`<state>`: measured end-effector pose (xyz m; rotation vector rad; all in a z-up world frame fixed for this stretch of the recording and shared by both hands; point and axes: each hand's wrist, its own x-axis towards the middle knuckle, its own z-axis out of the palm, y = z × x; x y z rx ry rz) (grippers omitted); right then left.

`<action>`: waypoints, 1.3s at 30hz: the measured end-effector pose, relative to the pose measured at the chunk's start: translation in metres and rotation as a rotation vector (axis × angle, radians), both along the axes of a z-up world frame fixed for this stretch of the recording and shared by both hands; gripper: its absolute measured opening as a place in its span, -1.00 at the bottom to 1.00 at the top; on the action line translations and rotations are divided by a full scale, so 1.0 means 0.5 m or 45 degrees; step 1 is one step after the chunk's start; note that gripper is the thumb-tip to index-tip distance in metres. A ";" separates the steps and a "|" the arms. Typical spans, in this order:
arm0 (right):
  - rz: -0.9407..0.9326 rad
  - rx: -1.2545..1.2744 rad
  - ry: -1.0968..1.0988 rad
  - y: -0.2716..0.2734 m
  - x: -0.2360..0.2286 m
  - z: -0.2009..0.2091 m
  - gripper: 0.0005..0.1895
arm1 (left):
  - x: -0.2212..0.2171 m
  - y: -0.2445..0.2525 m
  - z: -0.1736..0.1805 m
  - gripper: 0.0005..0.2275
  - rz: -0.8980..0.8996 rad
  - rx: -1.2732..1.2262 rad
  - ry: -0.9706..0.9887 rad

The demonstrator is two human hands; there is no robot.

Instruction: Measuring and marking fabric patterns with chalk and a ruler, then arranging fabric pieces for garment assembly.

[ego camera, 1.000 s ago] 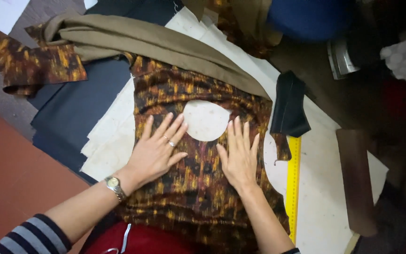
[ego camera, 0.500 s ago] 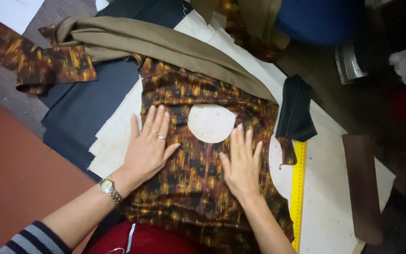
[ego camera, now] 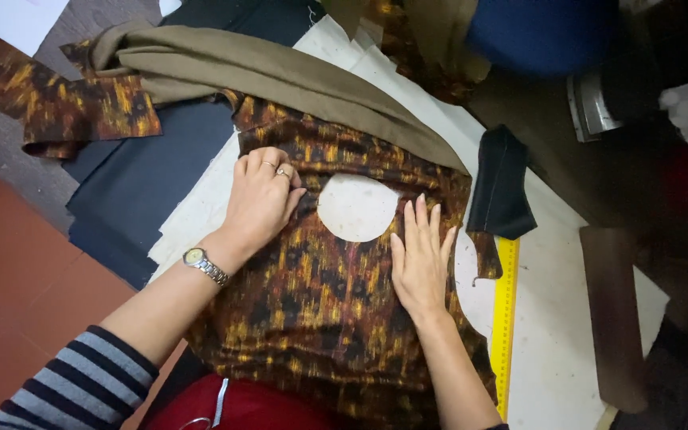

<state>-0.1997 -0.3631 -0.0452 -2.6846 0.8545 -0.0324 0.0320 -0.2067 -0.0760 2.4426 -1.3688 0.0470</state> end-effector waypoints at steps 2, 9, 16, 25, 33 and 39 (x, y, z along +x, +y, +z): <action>0.002 -0.023 -0.010 0.004 0.000 0.000 -0.43 | 0.001 -0.001 0.002 -0.82 -0.014 -0.016 -0.021; -0.012 -0.049 -0.025 0.005 -0.003 -0.009 -0.44 | 0.006 0.006 0.012 -0.80 0.010 -0.051 -0.147; -0.092 -0.002 0.041 0.032 0.003 0.030 -0.41 | -0.029 0.020 0.051 -0.76 0.050 -0.095 -0.188; -0.240 -0.305 -0.705 -0.173 -0.080 0.019 -0.57 | -0.098 0.079 0.072 -0.63 -0.176 -0.222 -0.031; 0.017 -0.236 -0.704 -0.057 -0.020 0.055 -0.61 | -0.192 0.016 0.091 -0.45 -0.396 -0.025 -0.015; 0.429 -0.026 -0.101 0.106 -0.040 0.040 -0.41 | -0.196 0.034 0.064 -0.38 -0.467 0.099 -0.198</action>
